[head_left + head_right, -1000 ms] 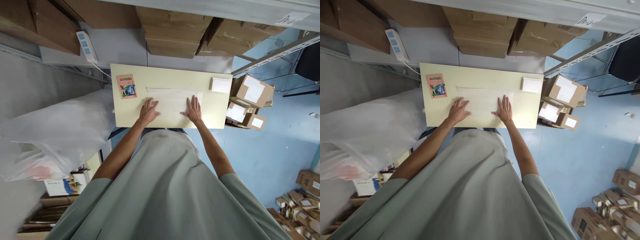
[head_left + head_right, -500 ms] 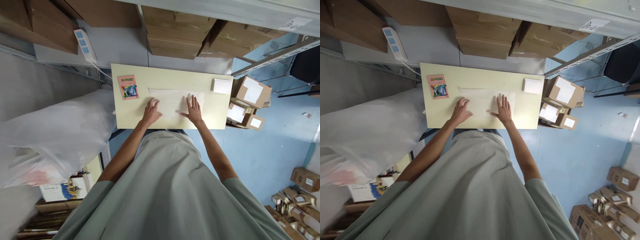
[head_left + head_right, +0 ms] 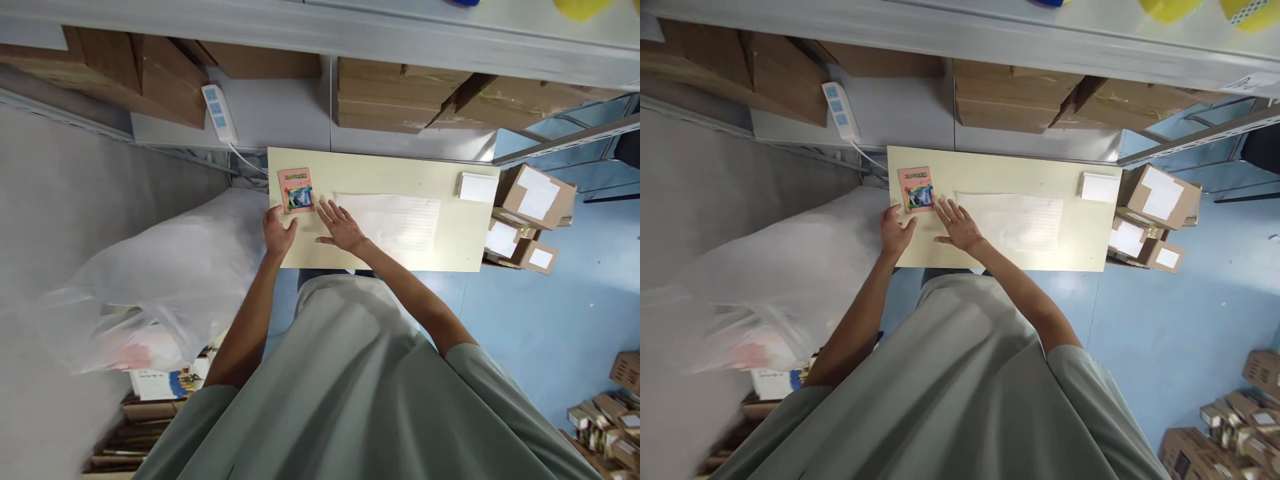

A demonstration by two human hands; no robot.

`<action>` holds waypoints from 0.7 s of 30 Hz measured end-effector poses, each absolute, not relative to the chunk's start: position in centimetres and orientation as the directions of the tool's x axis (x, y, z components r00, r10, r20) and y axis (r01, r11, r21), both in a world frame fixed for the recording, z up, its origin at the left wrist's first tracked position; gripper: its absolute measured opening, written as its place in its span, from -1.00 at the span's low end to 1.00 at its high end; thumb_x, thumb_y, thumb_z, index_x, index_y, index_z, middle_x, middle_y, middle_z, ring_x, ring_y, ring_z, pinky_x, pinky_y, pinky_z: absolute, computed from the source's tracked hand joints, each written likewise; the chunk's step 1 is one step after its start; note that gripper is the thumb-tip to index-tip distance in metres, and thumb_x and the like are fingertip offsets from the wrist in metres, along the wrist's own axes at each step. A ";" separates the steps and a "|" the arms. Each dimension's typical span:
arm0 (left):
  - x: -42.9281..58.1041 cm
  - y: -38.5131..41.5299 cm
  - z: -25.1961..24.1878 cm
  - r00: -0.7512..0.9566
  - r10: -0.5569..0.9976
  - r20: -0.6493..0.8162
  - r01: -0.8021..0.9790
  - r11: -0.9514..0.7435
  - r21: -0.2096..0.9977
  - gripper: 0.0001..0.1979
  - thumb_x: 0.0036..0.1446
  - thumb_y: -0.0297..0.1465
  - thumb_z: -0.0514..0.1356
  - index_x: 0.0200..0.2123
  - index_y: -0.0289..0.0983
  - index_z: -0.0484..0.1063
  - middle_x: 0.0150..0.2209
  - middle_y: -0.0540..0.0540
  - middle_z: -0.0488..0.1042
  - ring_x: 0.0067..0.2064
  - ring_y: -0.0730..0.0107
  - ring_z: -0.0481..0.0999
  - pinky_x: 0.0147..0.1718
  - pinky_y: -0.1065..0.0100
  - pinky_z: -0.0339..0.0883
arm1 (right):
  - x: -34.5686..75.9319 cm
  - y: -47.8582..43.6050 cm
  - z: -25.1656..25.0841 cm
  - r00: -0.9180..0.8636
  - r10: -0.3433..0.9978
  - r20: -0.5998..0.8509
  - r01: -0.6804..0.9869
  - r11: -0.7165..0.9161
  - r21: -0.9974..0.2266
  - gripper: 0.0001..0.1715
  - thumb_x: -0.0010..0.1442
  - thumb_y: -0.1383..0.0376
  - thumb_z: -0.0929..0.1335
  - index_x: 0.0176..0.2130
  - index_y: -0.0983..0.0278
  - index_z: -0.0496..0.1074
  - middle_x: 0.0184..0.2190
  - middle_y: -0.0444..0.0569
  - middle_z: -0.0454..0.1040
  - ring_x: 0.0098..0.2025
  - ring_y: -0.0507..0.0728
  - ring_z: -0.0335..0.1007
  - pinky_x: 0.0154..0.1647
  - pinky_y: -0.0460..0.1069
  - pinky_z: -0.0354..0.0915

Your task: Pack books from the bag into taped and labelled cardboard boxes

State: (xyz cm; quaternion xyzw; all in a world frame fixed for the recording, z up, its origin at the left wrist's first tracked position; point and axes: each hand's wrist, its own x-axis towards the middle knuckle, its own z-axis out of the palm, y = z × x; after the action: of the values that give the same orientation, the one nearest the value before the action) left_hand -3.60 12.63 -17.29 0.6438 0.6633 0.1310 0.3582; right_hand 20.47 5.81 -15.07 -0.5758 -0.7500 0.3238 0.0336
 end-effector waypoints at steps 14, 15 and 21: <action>-1.0 16.0 -16.1 -0.165 0.781 -0.602 0.525 0.586 0.617 -0.76 0.25 -0.23 0.35 -0.12 -0.25 0.59 -0.16 -0.18 0.68 -0.21 0.22 0.63 -0.29 0.32 0.45 | 17.7 6.0 -17.1 -0.253 0.891 -0.378 0.829 -0.001 -0.559 0.16 0.48 -0.09 0.44 0.67 0.48 0.04 0.70 0.30 -0.07 0.76 0.49 -0.30 0.75 0.40 -0.24; -0.8 15.9 -15.7 -0.146 0.795 -0.588 0.534 0.564 0.630 -0.79 0.26 -0.21 0.33 -0.21 -0.25 0.58 -0.24 -0.14 0.65 -0.25 0.25 0.59 -0.32 0.34 0.41 | 17.8 5.9 -17.0 -0.258 0.892 -0.371 0.812 -0.007 -0.583 0.14 0.48 -0.10 0.43 0.67 0.46 0.07 0.70 0.29 -0.05 0.76 0.49 -0.29 0.75 0.40 -0.23; 1.2 14.4 -12.0 -0.047 0.878 -0.477 0.496 0.435 0.752 -0.69 0.24 -0.09 0.38 -0.33 -0.22 0.55 -0.43 -0.01 0.50 -0.38 0.37 0.44 -0.40 0.39 0.26 | 19.6 5.3 -15.8 -0.097 0.954 -0.283 0.519 -0.194 -0.832 -0.19 0.60 -0.17 0.24 0.50 0.27 0.42 0.53 0.20 0.41 0.62 0.38 0.23 0.62 0.30 0.23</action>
State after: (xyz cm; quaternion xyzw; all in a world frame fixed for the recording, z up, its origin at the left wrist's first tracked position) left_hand 1.20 14.44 -12.00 0.4935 0.6959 0.1979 0.4827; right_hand 19.64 5.27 -15.83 -0.6274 -0.5871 0.4512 0.2411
